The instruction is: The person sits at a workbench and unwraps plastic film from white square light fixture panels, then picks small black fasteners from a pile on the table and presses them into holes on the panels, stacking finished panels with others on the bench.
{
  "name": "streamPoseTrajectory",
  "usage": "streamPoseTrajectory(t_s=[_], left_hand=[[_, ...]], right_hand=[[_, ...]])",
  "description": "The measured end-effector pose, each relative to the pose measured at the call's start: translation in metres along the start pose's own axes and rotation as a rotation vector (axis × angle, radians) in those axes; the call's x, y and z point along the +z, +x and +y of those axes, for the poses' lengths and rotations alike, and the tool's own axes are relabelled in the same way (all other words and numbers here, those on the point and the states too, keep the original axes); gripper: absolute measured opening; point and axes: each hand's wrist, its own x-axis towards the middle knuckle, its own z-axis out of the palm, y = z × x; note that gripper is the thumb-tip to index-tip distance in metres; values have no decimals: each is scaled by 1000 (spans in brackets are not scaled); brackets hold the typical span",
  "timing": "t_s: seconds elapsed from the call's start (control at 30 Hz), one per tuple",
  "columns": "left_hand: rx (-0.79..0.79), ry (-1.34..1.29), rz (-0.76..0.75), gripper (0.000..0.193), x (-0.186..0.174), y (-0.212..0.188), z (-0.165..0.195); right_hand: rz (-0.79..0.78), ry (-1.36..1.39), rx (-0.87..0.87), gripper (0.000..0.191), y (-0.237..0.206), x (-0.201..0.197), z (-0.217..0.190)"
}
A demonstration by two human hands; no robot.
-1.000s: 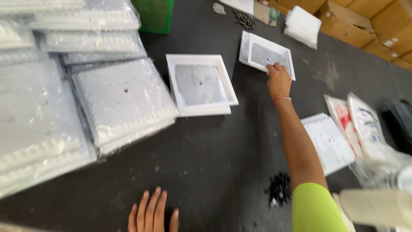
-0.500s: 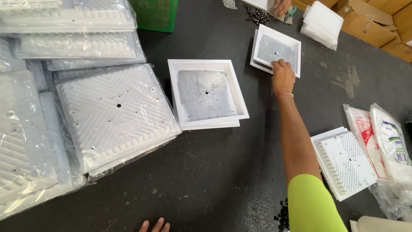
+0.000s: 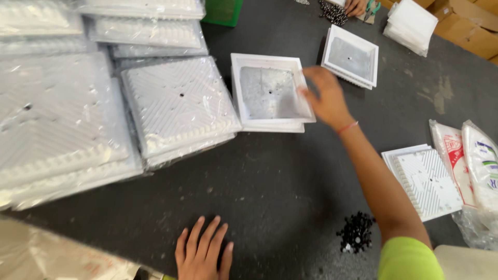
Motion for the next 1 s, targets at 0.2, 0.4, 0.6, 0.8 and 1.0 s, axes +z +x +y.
streamPoseTrajectory(t_s=[0.2, 0.4, 0.6, 0.8, 1.0], left_hand=[[55, -68, 89, 35, -37, 20, 20], [96, -95, 132, 33, -49, 20, 22], [129, -109, 170, 33, -47, 14, 18], [186, -96, 178, 34, -37, 6, 14], [186, -301, 159, 32, -35, 2, 5]], right_hand=[[-148, -50, -62, 27, -17, 4, -109], [2, -236, -45, 16, -23, 8, -133], [84, -412, -90, 22, -57, -60, -185], [33, -468, -155, 27, -106, -113, -256], [-28, -398, -148, 25, -142, -129, -318]])
